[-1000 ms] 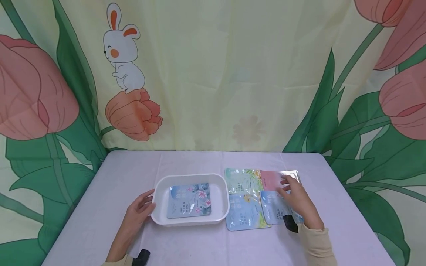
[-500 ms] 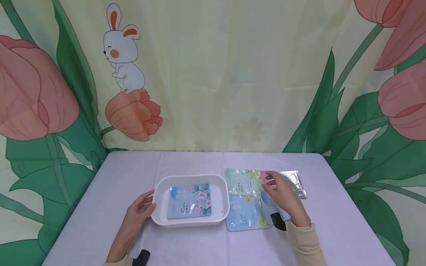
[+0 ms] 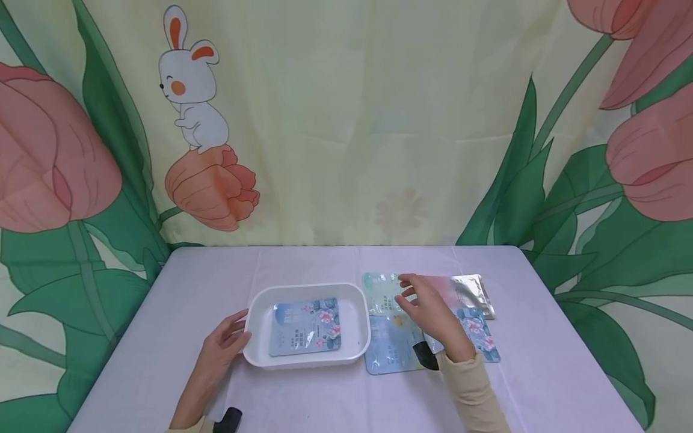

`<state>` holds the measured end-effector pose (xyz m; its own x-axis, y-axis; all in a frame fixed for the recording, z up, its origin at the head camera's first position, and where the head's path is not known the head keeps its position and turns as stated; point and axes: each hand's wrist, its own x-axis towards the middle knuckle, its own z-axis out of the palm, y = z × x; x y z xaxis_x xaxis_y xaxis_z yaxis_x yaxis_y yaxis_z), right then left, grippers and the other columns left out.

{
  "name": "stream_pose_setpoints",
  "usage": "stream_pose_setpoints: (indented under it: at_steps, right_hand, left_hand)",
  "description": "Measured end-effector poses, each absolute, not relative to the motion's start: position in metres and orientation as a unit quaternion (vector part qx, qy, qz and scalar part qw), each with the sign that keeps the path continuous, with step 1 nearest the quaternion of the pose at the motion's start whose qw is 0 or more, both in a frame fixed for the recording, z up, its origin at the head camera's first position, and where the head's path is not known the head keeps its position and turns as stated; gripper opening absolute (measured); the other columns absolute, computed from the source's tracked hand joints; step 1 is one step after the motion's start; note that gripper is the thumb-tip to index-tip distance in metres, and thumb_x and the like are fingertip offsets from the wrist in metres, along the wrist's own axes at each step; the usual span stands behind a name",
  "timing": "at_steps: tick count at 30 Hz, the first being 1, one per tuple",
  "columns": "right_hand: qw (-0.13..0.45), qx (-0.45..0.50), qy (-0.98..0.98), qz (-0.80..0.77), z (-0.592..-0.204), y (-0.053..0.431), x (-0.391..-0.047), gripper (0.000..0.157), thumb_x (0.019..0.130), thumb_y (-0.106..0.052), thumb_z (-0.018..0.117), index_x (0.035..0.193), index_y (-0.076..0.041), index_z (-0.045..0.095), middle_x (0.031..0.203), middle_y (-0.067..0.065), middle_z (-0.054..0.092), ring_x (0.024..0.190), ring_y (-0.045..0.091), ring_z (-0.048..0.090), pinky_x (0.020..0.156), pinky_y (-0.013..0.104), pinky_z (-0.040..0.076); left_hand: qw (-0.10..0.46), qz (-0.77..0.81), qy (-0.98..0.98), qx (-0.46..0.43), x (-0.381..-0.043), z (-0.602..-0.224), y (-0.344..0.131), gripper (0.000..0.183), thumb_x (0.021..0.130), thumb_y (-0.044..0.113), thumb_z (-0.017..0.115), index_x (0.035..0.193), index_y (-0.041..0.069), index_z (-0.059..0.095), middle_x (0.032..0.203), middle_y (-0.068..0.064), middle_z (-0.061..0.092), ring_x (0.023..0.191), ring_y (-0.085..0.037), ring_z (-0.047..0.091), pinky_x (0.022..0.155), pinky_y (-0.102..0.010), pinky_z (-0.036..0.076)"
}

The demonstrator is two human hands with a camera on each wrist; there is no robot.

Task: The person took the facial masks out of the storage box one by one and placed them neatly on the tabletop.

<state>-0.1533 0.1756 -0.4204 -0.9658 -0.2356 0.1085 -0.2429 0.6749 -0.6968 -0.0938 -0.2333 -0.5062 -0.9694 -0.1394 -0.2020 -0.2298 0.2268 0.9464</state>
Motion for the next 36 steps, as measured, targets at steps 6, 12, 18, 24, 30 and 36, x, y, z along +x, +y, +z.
stream_pose_setpoints:
  at_steps: [6, 12, 18, 24, 30, 36]
  right_hand:
    - [0.001, 0.138, -0.913, 0.384, -0.419, 0.156, -0.152, 0.043, 0.093, -0.007, 0.067, 0.132, 0.004, 0.052, 0.117, 0.017, 0.061, 0.103, 0.031, 0.065, 0.090, 0.045, 0.056]
    - [-0.011, 0.133, -0.911, 0.390, -0.418, 0.139, -0.149, 0.042, 0.093, -0.008, 0.068, 0.132, 0.000, 0.054, 0.118, 0.014, 0.063, 0.102, 0.027, 0.066, 0.090, 0.044, 0.057]
    - [-0.024, 0.130, -0.905, 0.404, -0.419, 0.128, -0.148, 0.042, 0.093, -0.007, 0.068, 0.132, 0.000, 0.055, 0.119, 0.015, 0.064, 0.104, 0.027, 0.065, 0.092, 0.045, 0.056]
    - [-0.040, 0.143, -0.896, 0.418, -0.419, 0.119, -0.146, 0.042, 0.094, -0.008, 0.066, 0.132, 0.002, 0.053, 0.121, 0.019, 0.062, 0.105, 0.030, 0.065, 0.093, 0.047, 0.055]
    - [-0.070, 0.138, -0.897, 0.414, -0.421, 0.106, -0.143, 0.046, 0.094, -0.012, 0.066, 0.136, 0.002, 0.051, 0.127, 0.019, 0.060, 0.109, 0.031, 0.063, 0.091, 0.047, 0.056]
    - [-0.078, 0.152, -0.899, 0.404, -0.425, 0.093, -0.141, 0.049, 0.094, -0.013, 0.067, 0.137, 0.004, 0.049, 0.130, 0.022, 0.058, 0.111, 0.035, 0.062, 0.087, 0.047, 0.057]
  left_hand:
    - [0.037, 0.606, 0.785, -0.120, -0.094, -0.507, -0.234, 0.058, 0.094, 0.033, 0.068, 0.147, 0.021, 0.045, 0.142, -0.016, 0.053, 0.124, -0.031, 0.059, 0.084, -0.033, 0.059]
    - [0.038, 0.605, 0.786, -0.118, -0.094, -0.505, -0.233, 0.059, 0.094, 0.033, 0.068, 0.147, 0.022, 0.044, 0.143, -0.016, 0.053, 0.124, -0.031, 0.058, 0.085, -0.033, 0.059]
    - [0.038, 0.608, 0.785, -0.114, -0.094, -0.504, -0.233, 0.059, 0.094, 0.033, 0.068, 0.147, 0.021, 0.044, 0.143, -0.016, 0.052, 0.123, -0.029, 0.060, 0.084, -0.033, 0.059]
    - [0.038, 0.606, 0.786, -0.114, -0.095, -0.505, -0.232, 0.059, 0.094, 0.033, 0.069, 0.146, 0.021, 0.045, 0.142, -0.015, 0.053, 0.121, -0.026, 0.061, 0.085, -0.033, 0.059]
    - [0.040, 0.601, 0.789, -0.121, -0.094, -0.504, -0.232, 0.059, 0.094, 0.034, 0.068, 0.146, 0.021, 0.045, 0.142, -0.016, 0.053, 0.121, -0.027, 0.061, 0.082, -0.030, 0.059]
    - [0.038, 0.592, 0.794, -0.128, -0.093, -0.505, -0.232, 0.057, 0.095, 0.032, 0.067, 0.147, 0.023, 0.045, 0.141, -0.015, 0.054, 0.121, -0.027, 0.060, 0.083, -0.029, 0.059]
